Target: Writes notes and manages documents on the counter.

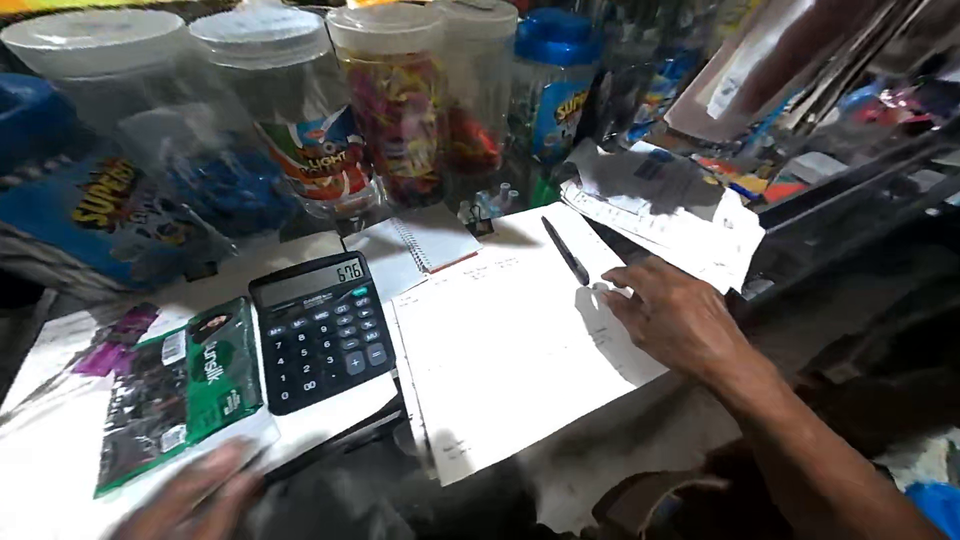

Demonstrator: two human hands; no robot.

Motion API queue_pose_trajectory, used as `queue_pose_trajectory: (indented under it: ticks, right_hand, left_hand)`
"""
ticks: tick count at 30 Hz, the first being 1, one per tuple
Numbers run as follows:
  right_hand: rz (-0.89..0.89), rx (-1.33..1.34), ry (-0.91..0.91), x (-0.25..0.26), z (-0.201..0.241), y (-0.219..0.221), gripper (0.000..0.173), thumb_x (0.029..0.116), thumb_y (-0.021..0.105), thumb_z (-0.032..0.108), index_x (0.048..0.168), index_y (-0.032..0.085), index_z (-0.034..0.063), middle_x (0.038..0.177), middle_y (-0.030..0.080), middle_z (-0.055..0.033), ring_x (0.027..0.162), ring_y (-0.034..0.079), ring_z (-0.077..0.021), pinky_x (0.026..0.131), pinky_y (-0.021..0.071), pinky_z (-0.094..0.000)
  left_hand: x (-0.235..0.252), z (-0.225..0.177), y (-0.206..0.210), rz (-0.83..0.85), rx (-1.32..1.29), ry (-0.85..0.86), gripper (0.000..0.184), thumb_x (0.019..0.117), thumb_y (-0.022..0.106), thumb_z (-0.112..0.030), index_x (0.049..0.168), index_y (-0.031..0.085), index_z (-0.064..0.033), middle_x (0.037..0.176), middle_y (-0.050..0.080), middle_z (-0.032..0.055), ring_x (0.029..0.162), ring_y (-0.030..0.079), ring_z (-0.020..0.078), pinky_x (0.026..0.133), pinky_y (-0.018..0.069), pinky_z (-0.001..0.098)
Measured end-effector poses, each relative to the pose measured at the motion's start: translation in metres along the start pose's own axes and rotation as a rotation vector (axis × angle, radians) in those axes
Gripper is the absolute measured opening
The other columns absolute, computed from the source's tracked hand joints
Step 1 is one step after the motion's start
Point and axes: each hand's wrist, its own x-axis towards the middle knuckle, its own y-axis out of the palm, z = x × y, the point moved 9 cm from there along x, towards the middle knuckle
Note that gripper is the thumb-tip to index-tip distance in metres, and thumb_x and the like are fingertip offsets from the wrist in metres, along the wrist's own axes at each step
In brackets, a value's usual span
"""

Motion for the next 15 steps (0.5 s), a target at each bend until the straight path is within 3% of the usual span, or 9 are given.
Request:
queue_pose_trajectory:
  ticks: [1, 3, 6, 8, 10, 13, 15]
  right_hand:
    - [0.034, -0.016, 0.019, 0.016, -0.007, 0.006, 0.028, 0.0999, 0.066, 0.023, 0.117, 0.071, 0.0015, 0.105, 0.069, -0.0212, 0.087, 0.07, -0.0386, 0.073, 0.0559, -0.0593]
    - [0.085, -0.045, 0.042, 0.044, -0.014, 0.018, 0.04, 0.1029, 0.061, 0.032, 0.123, 0.066, -0.0016, 0.106, 0.067, -0.0249, 0.09, 0.069, -0.0436, 0.075, 0.054, -0.0629]
    - [0.192, -0.091, 0.053, 0.081, -0.02, 0.041, 0.056, 0.1018, 0.059, 0.045, 0.132, 0.057, -0.0025, 0.102, 0.067, -0.0264, 0.089, 0.069, -0.0455, 0.074, 0.0531, -0.0628]
    - [0.301, -0.077, 0.07, 0.093, -0.021, 0.055, 0.053, 0.101, 0.063, 0.038, 0.137, 0.054, 0.0004, 0.105, 0.067, -0.0263, 0.092, 0.067, -0.0459, 0.078, 0.0521, -0.0637]
    - [0.34, -0.028, 0.048, 0.098, -0.02, 0.061, 0.043, 0.1007, 0.061, 0.022, 0.14, 0.055, 0.0054, 0.104, 0.068, -0.0236, 0.092, 0.068, -0.0436, 0.079, 0.0525, -0.063]
    - [0.189, 0.152, -0.055, 0.091, -0.026, 0.042, 0.041, 0.1002, 0.053, 0.009, 0.141, 0.058, 0.0092, 0.09, 0.069, -0.0167, 0.076, 0.067, -0.0335, 0.07, 0.0551, -0.0558]
    - [0.003, 0.315, -0.094, 0.079, -0.042, 0.014, 0.039, 0.1009, 0.048, 0.008, 0.137, 0.063, 0.0072, 0.081, 0.065, -0.0105, 0.064, 0.058, -0.0193, 0.06, 0.0519, -0.0408]
  left_hand:
    - [0.014, -0.014, 0.029, 0.024, -0.057, 0.018, 0.057, 0.0957, 0.069, -0.045, 0.134, 0.061, -0.004, 0.142, 0.058, 0.0157, 0.14, 0.047, 0.017, 0.117, 0.0368, 0.0344]
    - [0.031, -0.038, 0.079, 0.1, -0.057, 0.095, 0.061, 0.0922, 0.069, -0.056, 0.136, 0.061, -0.0154, 0.146, 0.057, 0.0076, 0.145, 0.043, 0.0181, 0.121, 0.0343, 0.0382]
    - [0.051, -0.067, 0.126, 0.248, 0.006, 0.186, 0.067, 0.0933, 0.064, -0.061, 0.141, 0.058, -0.0153, 0.151, 0.054, 0.01, 0.15, 0.037, 0.025, 0.124, 0.0281, 0.0442]
    - [0.058, -0.069, 0.143, 0.301, 0.084, 0.223, 0.065, 0.0962, 0.061, -0.059, 0.141, 0.057, -0.0123, 0.151, 0.053, 0.0121, 0.149, 0.038, 0.0284, 0.123, 0.028, 0.0463]
    - [0.059, -0.06, 0.151, 0.317, 0.137, 0.233, 0.063, 0.0988, 0.058, -0.057, 0.142, 0.056, -0.0108, 0.151, 0.054, 0.0132, 0.147, 0.041, 0.0285, 0.122, 0.0303, 0.0463]
    - [0.055, -0.046, 0.152, 0.315, 0.107, 0.224, 0.058, 0.101, 0.057, -0.052, 0.139, 0.057, -0.0088, 0.148, 0.056, 0.0141, 0.146, 0.043, 0.0269, 0.121, 0.0318, 0.0433]
    - [0.053, -0.04, 0.151, 0.299, 0.05, 0.218, 0.053, 0.1018, 0.058, -0.047, 0.138, 0.059, -0.008, 0.148, 0.056, 0.0137, 0.146, 0.042, 0.0261, 0.122, 0.0298, 0.0422]
